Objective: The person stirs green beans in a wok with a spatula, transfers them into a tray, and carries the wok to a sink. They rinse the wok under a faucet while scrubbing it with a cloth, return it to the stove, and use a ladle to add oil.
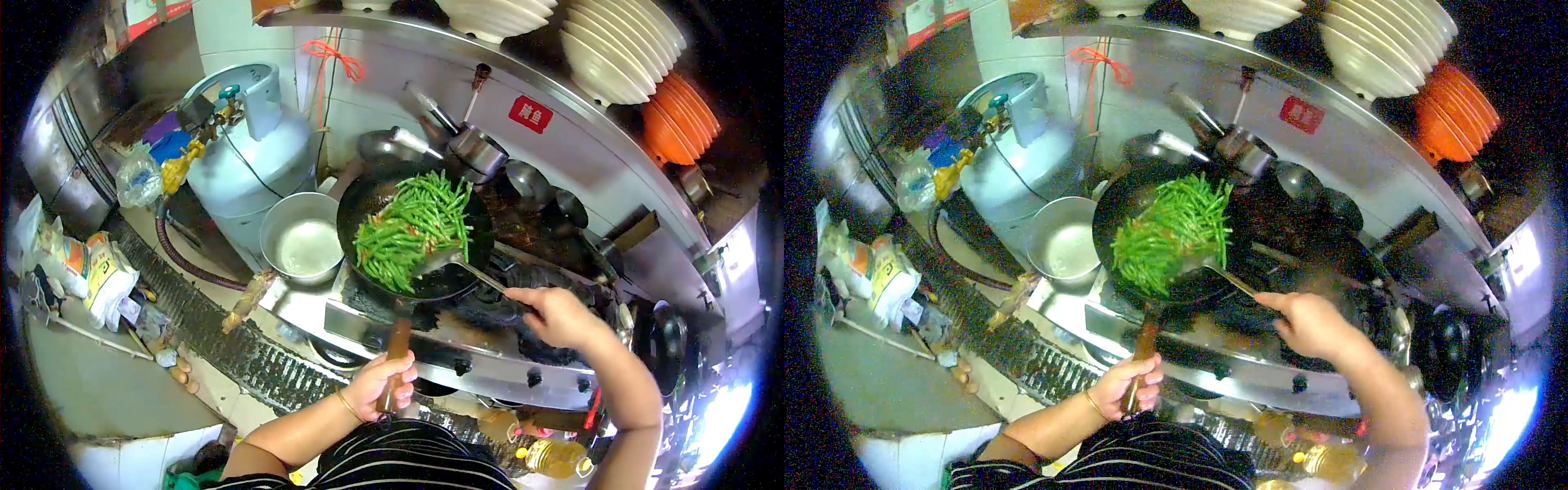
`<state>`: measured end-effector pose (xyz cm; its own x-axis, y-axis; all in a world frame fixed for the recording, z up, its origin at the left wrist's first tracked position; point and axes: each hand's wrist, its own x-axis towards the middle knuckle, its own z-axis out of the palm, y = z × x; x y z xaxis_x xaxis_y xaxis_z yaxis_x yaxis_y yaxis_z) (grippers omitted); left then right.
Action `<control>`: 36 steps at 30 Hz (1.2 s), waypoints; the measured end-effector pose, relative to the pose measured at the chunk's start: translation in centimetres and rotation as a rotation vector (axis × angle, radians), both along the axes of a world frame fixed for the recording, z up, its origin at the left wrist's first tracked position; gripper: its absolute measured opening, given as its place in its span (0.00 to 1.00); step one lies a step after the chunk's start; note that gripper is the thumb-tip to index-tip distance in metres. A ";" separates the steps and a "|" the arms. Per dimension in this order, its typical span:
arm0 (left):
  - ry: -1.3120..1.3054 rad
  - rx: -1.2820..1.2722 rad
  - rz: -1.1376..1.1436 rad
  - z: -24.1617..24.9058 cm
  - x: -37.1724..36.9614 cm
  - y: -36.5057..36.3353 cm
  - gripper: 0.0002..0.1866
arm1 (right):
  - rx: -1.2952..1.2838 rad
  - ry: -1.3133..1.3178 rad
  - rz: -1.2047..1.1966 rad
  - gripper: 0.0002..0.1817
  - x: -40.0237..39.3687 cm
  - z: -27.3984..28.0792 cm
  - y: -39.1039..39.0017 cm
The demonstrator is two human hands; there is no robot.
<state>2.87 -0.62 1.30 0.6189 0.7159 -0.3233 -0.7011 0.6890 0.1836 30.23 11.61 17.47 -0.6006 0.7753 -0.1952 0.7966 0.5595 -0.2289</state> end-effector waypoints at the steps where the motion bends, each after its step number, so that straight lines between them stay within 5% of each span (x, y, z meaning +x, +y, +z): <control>1: 0.006 0.003 -0.001 0.0 0.0 0.0 0.05 | -0.004 0.070 -0.021 0.25 -0.5 -1.2 -0.1; 5: 0.028 0.015 -0.014 -0.1 0.0 0.1 0.04 | -0.197 0.395 -0.098 0.25 -0.2 -5.1 0.0; 8: 0.009 0.006 -0.018 -0.2 -0.2 0.1 0.04 | -0.427 0.360 -0.325 0.25 -0.6 -0.5 -0.3; 9: 0.013 0.030 -0.021 -0.2 -0.2 0.1 0.04 | -0.341 0.416 -0.204 0.26 -0.1 -0.6 0.5; 10: 0.008 0.030 -0.014 -0.3 -0.1 0.0 0.04 | -0.452 0.368 -0.385 0.27 -1.6 0.8 0.8; 13: 0.015 0.028 -0.005 -0.3 0.0 -0.1 0.04 | -0.028 0.366 -0.130 0.27 -5.5 -1.2 4.5; 19: 0.043 0.034 0.020 -0.1 -0.2 0.0 0.05 | 0.134 0.222 0.154 0.27 -10.8 -5.2 7.5; 22: 0.007 0.021 0.035 -0.6 0.2 -0.1 0.05 | 0.335 -0.338 0.354 0.31 -8.2 -1.1 5.0; 25: -0.017 0.032 0.053 -0.7 0.1 -0.1 0.04 | 0.603 -0.522 0.603 0.29 -5.0 1.8 4.9; 36: 0.013 0.024 0.072 -0.9 -0.1 -0.2 0.06 | 0.429 -0.526 0.122 0.27 2.0 5.2 2.6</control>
<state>2.80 -0.83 0.39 0.5618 0.7659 -0.3127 -0.7459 0.6325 0.2089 32.19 14.20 22.64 -0.5977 0.7823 -0.1753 0.6669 0.6065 0.4329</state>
